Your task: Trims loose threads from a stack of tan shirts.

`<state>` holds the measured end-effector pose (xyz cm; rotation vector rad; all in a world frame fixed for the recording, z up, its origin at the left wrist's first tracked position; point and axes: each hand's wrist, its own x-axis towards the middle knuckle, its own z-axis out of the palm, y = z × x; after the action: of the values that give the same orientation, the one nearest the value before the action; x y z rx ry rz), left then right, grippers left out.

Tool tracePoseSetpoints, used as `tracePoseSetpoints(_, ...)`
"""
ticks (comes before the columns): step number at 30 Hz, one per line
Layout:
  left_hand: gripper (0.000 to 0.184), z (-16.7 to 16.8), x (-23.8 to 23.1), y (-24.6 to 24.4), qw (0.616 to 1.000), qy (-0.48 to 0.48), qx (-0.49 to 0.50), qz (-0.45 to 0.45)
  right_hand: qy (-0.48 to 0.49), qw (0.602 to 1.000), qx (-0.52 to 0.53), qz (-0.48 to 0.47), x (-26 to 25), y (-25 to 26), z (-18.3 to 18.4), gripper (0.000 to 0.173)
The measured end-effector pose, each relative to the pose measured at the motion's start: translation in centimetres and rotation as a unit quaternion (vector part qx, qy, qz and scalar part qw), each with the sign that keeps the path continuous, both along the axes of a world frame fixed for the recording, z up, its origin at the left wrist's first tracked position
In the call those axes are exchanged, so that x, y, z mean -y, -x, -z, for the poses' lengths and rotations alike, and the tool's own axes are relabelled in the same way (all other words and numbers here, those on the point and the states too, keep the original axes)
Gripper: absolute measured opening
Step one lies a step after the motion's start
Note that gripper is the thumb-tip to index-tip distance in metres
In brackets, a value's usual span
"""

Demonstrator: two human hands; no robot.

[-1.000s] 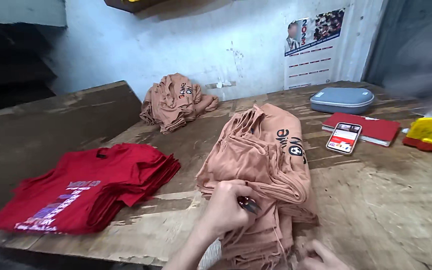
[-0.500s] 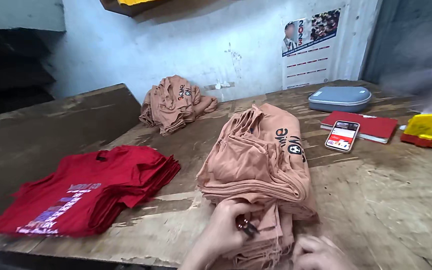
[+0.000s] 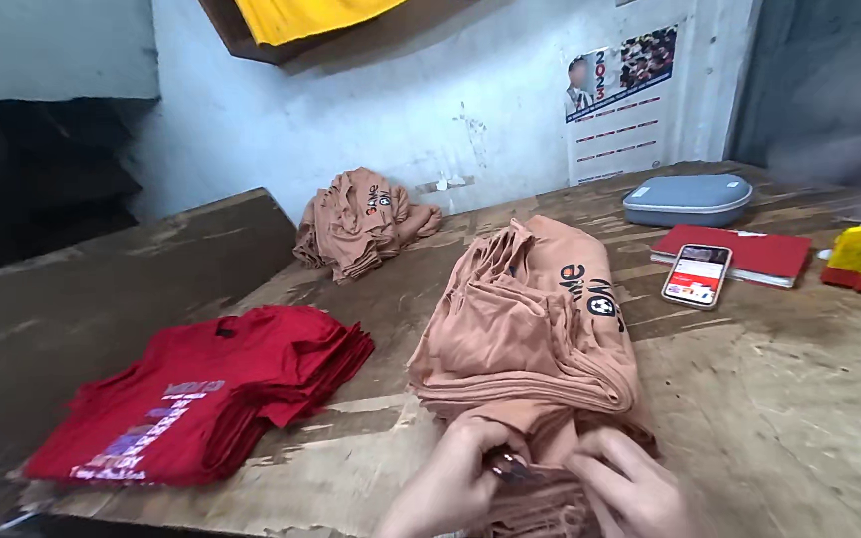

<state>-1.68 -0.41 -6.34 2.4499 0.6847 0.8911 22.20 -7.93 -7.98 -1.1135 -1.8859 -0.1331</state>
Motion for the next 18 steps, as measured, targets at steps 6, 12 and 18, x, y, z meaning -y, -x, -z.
tracePoseSetpoints(6,0.033,2.1,1.2,-1.5,0.988,-0.011,0.071,-0.135,0.243,0.964,0.103,0.022,3.7,-3.4,-1.7,0.031)
tracePoseSetpoints(12,0.025,2.4,2.8,-3.7,0.969,-0.097,0.089,-0.207,-0.040,0.994,0.012,0.098,0.4,0.0,1.5,0.012)
tracePoseSetpoints(18,0.023,2.6,3.5,-3.0,0.967,-0.145,0.075,-0.196,0.017,0.957,-0.289,-0.006,0.3,0.2,2.6,0.005)
